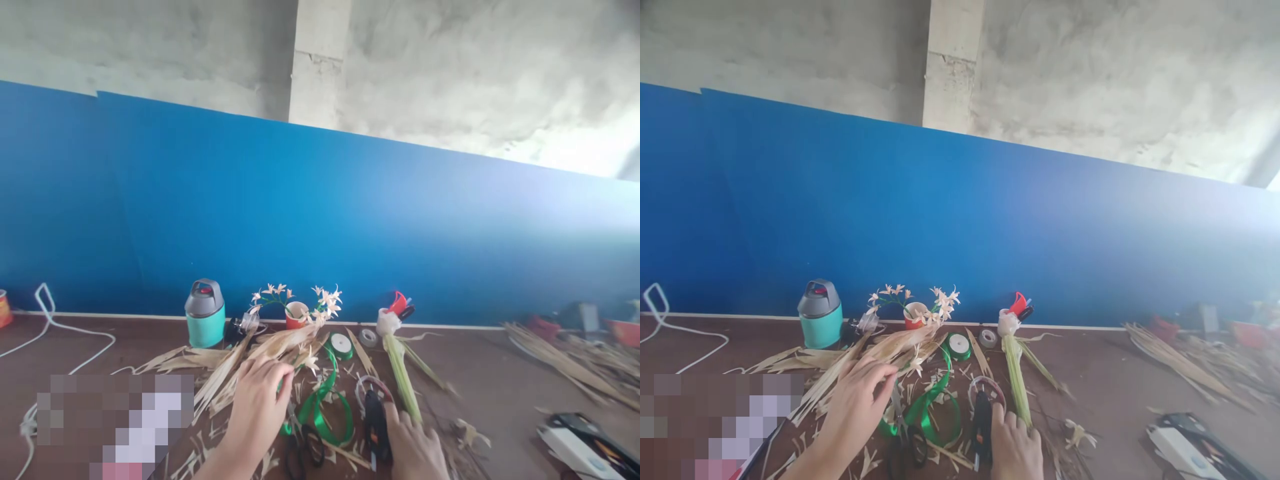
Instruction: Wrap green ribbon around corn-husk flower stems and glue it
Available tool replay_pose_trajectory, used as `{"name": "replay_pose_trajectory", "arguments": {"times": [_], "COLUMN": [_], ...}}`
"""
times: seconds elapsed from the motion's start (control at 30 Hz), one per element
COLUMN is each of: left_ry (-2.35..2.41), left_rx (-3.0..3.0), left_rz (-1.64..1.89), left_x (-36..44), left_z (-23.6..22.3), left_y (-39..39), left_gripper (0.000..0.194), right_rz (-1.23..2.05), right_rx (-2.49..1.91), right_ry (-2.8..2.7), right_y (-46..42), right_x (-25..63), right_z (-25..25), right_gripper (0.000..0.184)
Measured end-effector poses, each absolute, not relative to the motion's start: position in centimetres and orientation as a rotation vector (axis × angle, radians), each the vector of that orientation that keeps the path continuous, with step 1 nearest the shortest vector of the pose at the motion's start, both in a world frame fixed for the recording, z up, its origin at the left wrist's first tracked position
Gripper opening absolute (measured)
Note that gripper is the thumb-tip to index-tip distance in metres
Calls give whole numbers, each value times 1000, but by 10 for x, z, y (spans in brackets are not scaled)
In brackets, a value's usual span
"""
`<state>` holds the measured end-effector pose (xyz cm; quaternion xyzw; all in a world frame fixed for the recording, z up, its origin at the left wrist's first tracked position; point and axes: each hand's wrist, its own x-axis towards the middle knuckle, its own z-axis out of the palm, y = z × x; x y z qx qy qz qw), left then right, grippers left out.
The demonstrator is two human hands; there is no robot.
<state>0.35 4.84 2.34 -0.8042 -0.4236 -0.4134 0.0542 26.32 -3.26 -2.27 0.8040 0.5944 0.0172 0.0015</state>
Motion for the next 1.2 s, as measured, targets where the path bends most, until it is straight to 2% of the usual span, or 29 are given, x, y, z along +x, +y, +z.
{"name": "replay_pose_trajectory", "arguments": {"times": [0.1,0.27,0.37,0.47,0.6,0.73,0.9,1.07,1.2], "left_ry": [-1271,-1250,-1243,-1225,-1221,-1198,-1172,-1155,-1162], "left_rx": [-2422,-2392,-2377,-2343,-2291,-2323,-2312,-2307,-2310], "left_rz": [-1263,-1269,-1268,-1311,-1373,-1360,-1373,-1398,-1404], "left_x": [3,3,3,5,9,11,14,18,19], "left_z": [24,24,22,18,13,13,13,11,11], "left_y": [48,47,48,49,47,43,39,36,34], "left_gripper": [15,14,15,19,26,25,24,24,24], "right_rz": [131,-28,-47,-94,-241,-662,-673,-815,-805], "right_rx": [2521,2747,2879,2809,2583,2418,2457,2463,2468], "right_ry": [1977,2029,2249,2802,3387,3341,3377,3276,3260], "right_y": [-34,-24,-19,-19,-20,-12,-4,-4,-5], "right_x": [272,293,283,249,199,181,183,181,181], "right_z": [-41,-35,-13,9,17,3,-13,-11,-11], "right_gripper": [50,57,41,15,10,16,16,14,11]}}
